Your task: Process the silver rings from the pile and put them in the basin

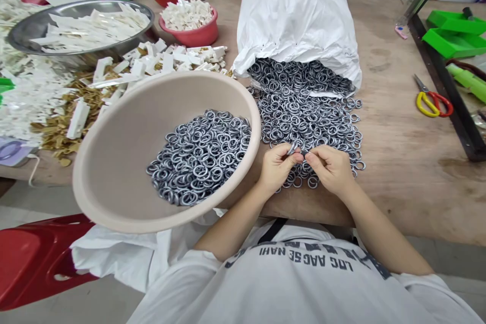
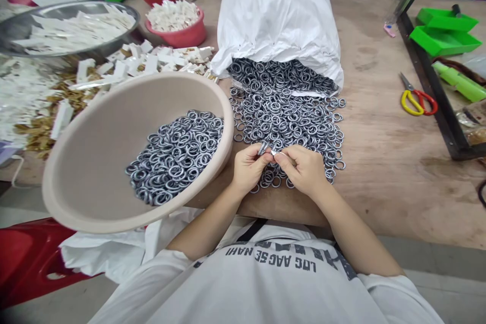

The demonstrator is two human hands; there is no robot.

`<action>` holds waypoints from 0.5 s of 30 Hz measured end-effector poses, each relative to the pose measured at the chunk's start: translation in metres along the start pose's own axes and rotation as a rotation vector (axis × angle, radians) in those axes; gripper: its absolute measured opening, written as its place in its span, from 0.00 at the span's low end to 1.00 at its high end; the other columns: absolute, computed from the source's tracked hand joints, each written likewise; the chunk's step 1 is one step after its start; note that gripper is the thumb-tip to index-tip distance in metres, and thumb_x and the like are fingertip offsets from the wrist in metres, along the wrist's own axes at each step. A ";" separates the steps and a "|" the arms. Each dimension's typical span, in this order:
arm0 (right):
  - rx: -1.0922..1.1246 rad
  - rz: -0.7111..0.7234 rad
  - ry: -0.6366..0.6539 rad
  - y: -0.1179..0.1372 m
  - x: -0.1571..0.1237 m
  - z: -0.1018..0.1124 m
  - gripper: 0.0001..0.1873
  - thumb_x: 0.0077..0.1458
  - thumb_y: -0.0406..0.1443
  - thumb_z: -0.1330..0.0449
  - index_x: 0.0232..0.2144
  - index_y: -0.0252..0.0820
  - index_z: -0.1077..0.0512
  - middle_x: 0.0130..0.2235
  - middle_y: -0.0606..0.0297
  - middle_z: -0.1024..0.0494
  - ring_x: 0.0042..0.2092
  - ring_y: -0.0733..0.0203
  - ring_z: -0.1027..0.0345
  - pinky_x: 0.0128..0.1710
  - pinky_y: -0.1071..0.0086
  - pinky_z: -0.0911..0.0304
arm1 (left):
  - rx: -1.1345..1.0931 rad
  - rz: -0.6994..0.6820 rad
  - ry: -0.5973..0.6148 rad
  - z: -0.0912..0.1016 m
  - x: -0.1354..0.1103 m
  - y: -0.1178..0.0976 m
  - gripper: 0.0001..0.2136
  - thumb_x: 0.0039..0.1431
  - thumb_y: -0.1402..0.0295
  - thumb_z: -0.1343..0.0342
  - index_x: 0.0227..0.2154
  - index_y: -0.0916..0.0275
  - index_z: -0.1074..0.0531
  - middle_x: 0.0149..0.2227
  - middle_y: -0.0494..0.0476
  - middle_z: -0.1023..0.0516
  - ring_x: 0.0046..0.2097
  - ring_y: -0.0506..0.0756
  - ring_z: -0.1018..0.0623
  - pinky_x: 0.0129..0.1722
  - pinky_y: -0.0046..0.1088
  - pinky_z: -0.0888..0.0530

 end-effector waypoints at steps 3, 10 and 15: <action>0.032 -0.023 0.045 -0.003 0.002 0.000 0.16 0.66 0.44 0.44 0.32 0.44 0.22 0.27 0.67 0.23 0.30 0.63 0.32 0.32 0.69 0.42 | 0.033 -0.080 0.009 0.002 -0.001 -0.001 0.13 0.57 0.56 0.35 0.25 0.61 0.22 0.27 0.53 0.23 0.32 0.52 0.27 0.37 0.29 0.31; -0.215 -0.345 -0.095 -0.027 0.022 0.015 0.25 0.66 0.54 0.49 0.34 0.43 0.24 0.27 0.66 0.24 0.30 0.59 0.32 0.31 0.68 0.45 | 0.009 -0.103 0.104 -0.001 -0.004 0.000 0.13 0.60 0.56 0.37 0.29 0.61 0.22 0.29 0.55 0.22 0.33 0.53 0.25 0.37 0.30 0.29; -0.489 -0.243 0.065 -0.028 0.051 -0.003 0.21 0.61 0.46 0.38 0.54 0.47 0.28 0.49 0.57 0.20 0.44 0.50 0.27 0.38 0.65 0.41 | -0.285 0.108 -0.119 0.002 0.006 0.011 0.12 0.60 0.56 0.38 0.34 0.59 0.25 0.32 0.50 0.24 0.32 0.48 0.25 0.35 0.23 0.27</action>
Point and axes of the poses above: each hand's wrist, its own x-axis towards the middle knuckle, its own z-axis out of the back of the hand, y = z × x, the point moved 1 cm from there along x, towards the middle knuckle
